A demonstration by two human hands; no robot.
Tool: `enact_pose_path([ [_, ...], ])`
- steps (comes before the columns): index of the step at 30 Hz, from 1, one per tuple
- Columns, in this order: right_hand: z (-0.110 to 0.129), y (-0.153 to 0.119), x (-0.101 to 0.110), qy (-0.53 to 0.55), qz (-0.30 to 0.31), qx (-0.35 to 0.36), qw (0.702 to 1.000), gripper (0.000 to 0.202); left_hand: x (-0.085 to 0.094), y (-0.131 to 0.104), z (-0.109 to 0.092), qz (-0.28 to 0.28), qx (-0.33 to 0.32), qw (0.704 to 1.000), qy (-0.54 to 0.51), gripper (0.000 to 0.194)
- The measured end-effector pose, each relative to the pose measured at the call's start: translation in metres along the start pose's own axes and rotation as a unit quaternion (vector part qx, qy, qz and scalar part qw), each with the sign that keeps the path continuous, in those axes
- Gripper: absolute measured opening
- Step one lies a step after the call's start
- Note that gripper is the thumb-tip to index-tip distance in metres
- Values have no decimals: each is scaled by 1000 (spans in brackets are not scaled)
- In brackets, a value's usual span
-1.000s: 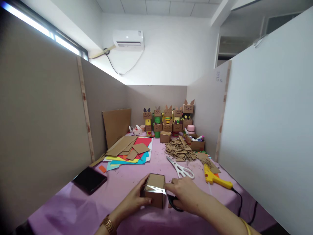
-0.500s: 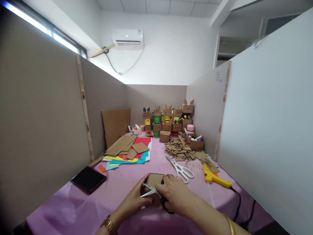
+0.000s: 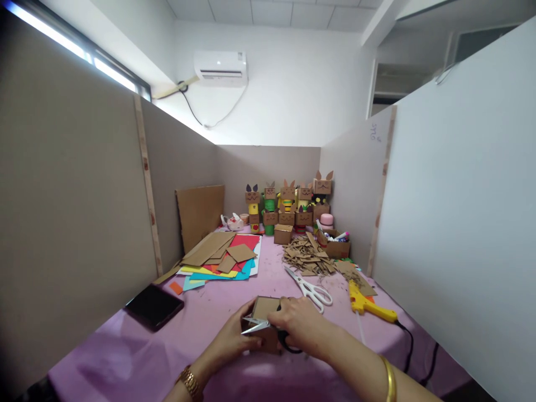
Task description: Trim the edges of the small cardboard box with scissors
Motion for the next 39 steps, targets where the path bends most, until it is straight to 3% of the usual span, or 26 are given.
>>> enact_pose_path([
  [20, 1, -6, -5, 11, -2, -19, 1000, 26, 3, -3, -7, 9, 0, 1000, 22, 93],
  [27, -3, -26, -4, 86, -25, -99, 991, 40, -14, -7, -10, -108, -17, 988, 110, 79],
  [33, 2, -39, -12, 126, -21, -175, 976, 43, -33, -10, -8, -239, -11, 934, 267, 85],
  [36, 6, -40, -16, 134, -37, -181, 974, 42, -37, -11, -7, -256, -25, 898, 357, 82],
  [39, 9, -39, -19, 118, -39, -183, 975, 40, -39, -12, -8, -259, -30, 884, 389, 80],
])
Point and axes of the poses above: each hand's wrist, its own y-axis towards the middle knuckle, its own x-axis out of the back of the hand, z = x × y, the point moved 2 cm from there along y, towards the middle knuckle, and after that the axes turned 9 degrees about -x, right-handed, at the moved point
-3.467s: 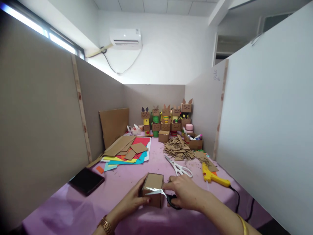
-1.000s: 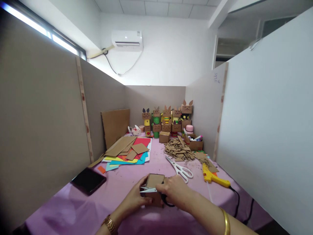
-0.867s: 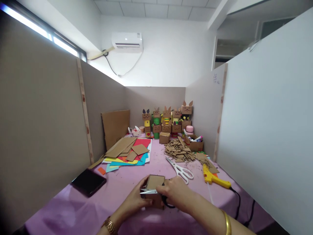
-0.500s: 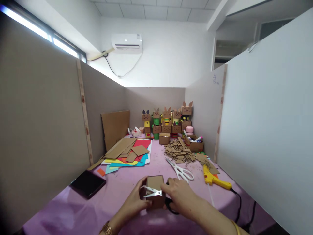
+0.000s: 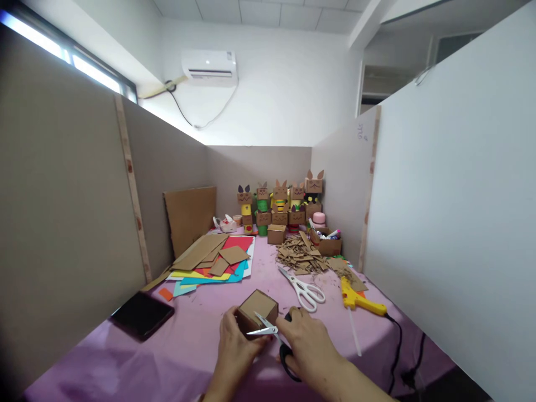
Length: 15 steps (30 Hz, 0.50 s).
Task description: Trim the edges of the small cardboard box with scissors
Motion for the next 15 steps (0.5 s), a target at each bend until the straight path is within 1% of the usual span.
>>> enact_pose_path([
  [6, 9, 0, 3, -37, -2, -11, 999, 31, 1, -4, -4, -8, 11, 1000, 23, 74],
  [15, 11, 1, 2, -27, -3, -8, 1000, 34, -1, -2, -5, -3, 7, 1000, 24, 68],
])
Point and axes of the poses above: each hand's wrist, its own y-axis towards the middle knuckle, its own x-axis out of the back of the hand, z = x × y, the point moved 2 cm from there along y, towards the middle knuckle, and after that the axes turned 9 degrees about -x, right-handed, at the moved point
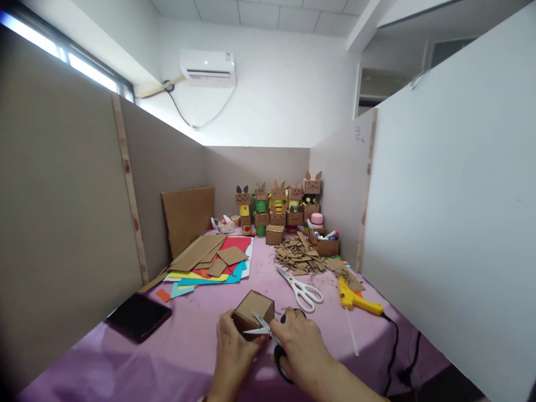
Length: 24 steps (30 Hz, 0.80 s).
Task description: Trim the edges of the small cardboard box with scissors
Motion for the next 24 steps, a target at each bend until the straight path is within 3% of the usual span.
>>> enact_pose_path([
  [9, -7, 3, 4, -8, 23, 7, 1000, 35, 1, -3, 1, -3, -7, 1000, -3, 73],
  [15, 3, -1, 11, -52, 34, -14, 998, 30, 0, -3, 1, -4, -4, 1000, 0, 72],
  [24, 7, 1, 10, -66, 37, 8, 997, 23, -2, -2, 4, -9, -32, 999, 1, 63],
])
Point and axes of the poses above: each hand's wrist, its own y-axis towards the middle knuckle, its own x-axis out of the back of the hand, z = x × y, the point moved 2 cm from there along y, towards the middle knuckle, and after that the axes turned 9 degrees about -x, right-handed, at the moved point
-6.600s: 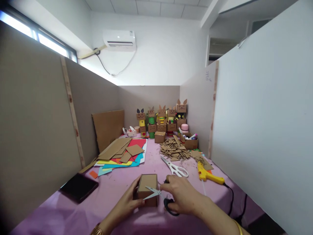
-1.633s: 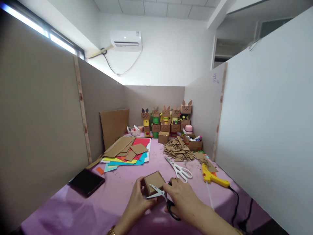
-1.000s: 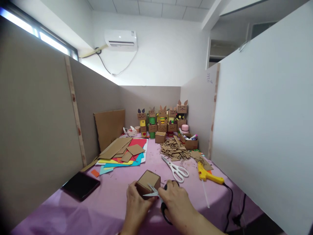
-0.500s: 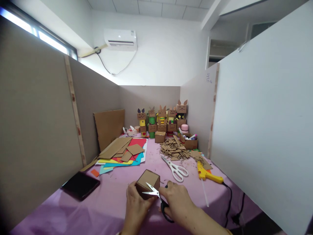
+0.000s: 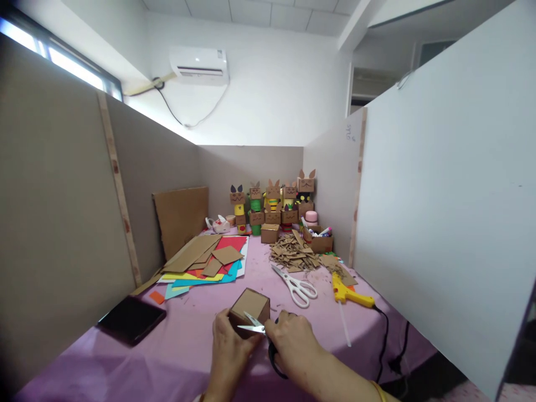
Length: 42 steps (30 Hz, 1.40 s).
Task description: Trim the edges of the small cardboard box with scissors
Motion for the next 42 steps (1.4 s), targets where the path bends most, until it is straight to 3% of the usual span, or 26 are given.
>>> enact_pose_path([
  [10, 1, 0, 5, -12, 2, 12, 1000, 23, 3, 0, -1, -16, -5, 1000, 2, 59],
  [26, -5, 2, 7, -20, 9, 13, 1000, 18, 0, 1, 2, -19, -16, 999, 34, 73],
  [42, 3, 8, 13, -28, 23, 11, 999, 25, 0, 1, 3, -22, -8, 1000, 8, 69],
])
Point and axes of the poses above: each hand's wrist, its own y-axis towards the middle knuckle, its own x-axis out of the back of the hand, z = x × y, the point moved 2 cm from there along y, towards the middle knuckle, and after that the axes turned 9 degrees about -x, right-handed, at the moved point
